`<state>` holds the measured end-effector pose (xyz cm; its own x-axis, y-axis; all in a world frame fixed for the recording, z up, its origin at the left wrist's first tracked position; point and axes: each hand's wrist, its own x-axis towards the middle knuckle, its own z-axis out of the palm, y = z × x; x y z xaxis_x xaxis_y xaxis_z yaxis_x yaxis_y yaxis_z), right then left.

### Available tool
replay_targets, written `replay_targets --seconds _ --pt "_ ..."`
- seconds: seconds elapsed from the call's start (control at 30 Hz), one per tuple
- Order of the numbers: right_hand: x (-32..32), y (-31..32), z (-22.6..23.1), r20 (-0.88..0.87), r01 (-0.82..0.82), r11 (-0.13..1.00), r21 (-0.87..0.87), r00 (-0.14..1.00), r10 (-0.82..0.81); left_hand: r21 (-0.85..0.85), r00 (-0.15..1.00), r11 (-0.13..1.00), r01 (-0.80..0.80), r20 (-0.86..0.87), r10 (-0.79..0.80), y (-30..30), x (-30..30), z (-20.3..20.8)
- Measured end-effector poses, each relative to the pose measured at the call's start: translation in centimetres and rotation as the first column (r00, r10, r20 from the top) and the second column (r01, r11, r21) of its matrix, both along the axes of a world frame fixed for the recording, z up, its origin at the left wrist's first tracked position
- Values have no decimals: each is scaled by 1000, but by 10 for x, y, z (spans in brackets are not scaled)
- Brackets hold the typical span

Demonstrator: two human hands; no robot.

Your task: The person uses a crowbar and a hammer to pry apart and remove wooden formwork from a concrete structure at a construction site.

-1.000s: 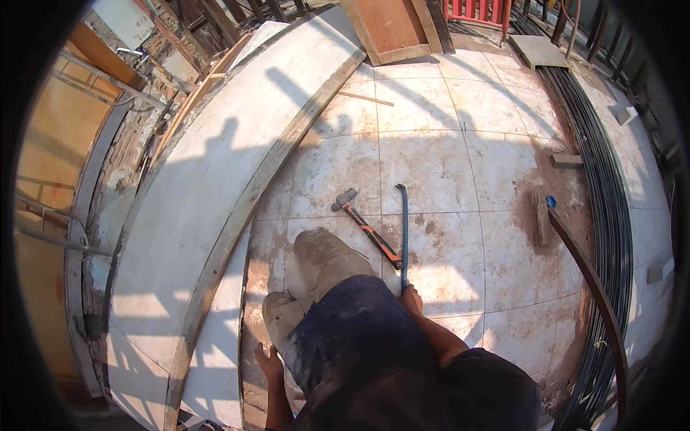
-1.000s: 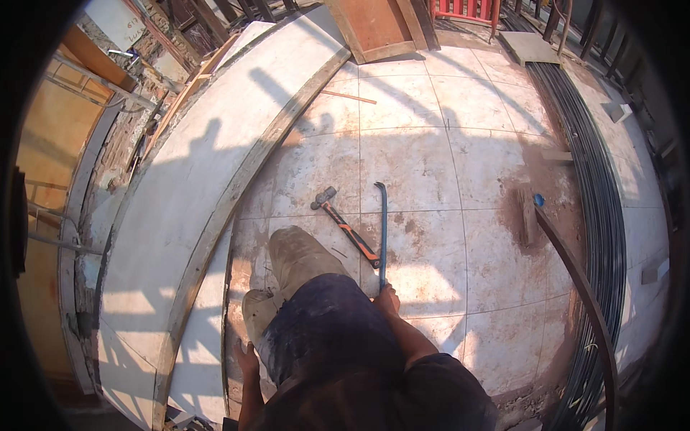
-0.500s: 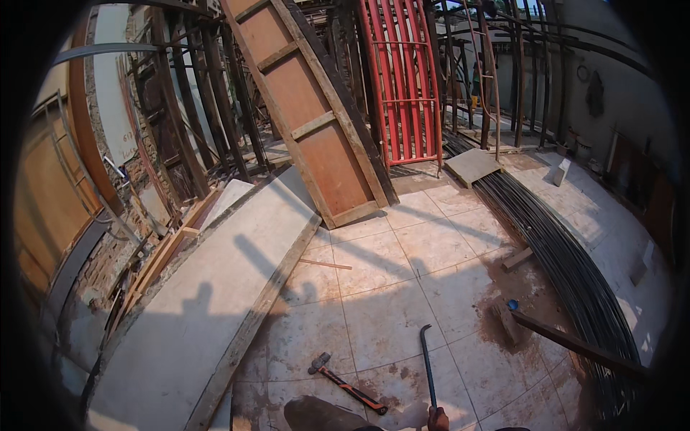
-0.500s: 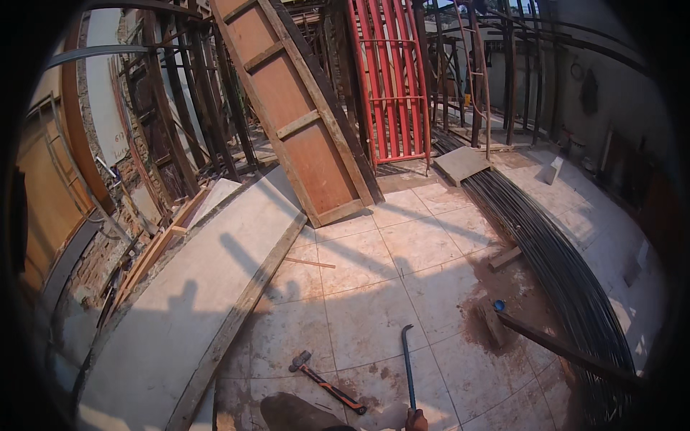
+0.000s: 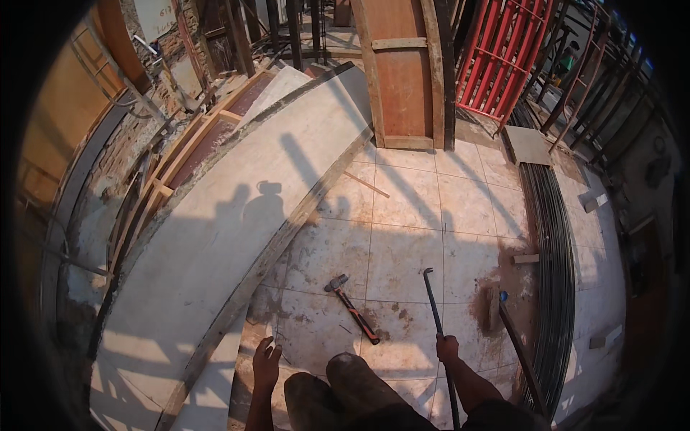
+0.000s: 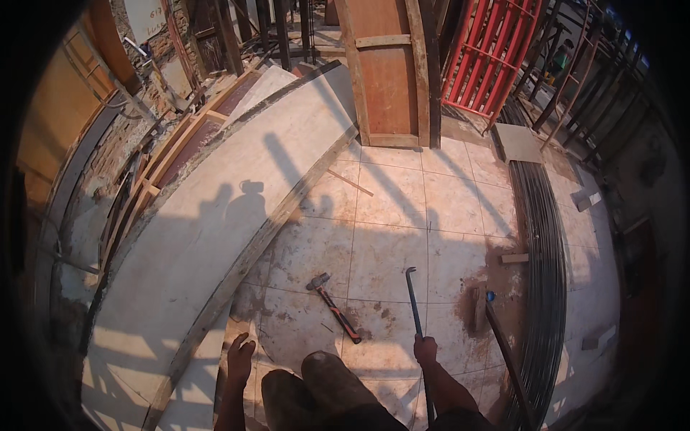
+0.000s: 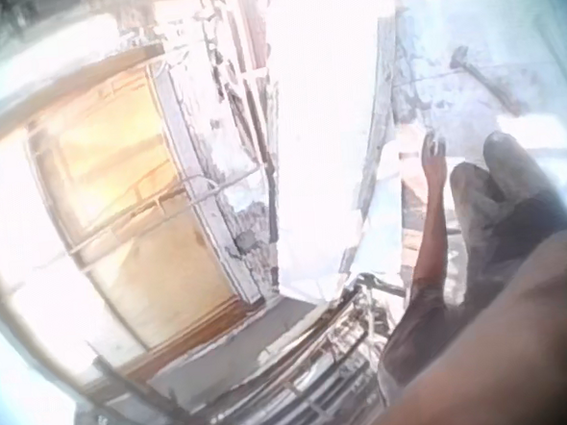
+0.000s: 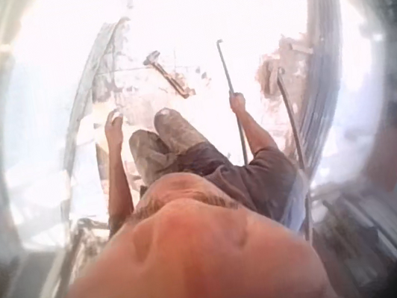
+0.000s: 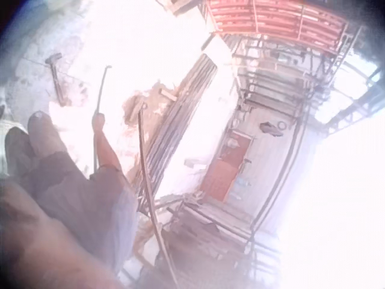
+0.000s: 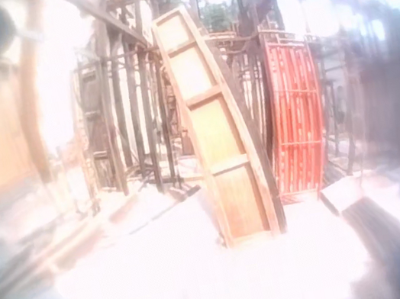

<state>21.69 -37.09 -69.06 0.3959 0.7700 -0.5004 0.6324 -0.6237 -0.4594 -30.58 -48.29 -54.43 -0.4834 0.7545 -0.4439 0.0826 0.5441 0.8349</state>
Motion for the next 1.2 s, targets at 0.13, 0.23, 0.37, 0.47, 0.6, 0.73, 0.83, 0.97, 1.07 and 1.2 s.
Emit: replay_targets --seconds 0.13,0.23,0.37,0.47,0.6,0.73,0.83,0.97,1.07,1.2 --pt "-13 4 106 -230 -2 999 40 973 11 -44 998 999 31 51 -28 -6 58 110" --pt "-77 42 246 -447 -27 998 -51 895 2 -60 991 995 86 109 -79 -9 71 188" --pt "-138 127 382 -630 -153 987 -45 771 90 61 919 926 373 -165 -360 35 97 279" --pt "-208 216 429 -637 -217 976 0 752 167 93 920 942 322 202 -335 104 102 349" --pt "-309 334 459 -686 -244 962 123 679 260 43 890 968 245 387 -242 213 79 382" --pt "-403 449 488 -775 -170 979 111 602 192 194 793 954 227 532 -297 288 72 410" --pt "-464 549 493 -750 -87 982 169 635 185 174 796 945 279 508 -328 358 73 436" --pt "-533 651 483 -535 -20 949 315 822 195 1 680 998 -60 732 40 453 59 460" --pt "-572 681 484 -587 15 956 292 793 166 -166 826 971 -173 512 234 484 9 440" --pt "-570 716 459 -878 60 997 55 478 19 -209 819 955 -208 497 287 527 -22 463"
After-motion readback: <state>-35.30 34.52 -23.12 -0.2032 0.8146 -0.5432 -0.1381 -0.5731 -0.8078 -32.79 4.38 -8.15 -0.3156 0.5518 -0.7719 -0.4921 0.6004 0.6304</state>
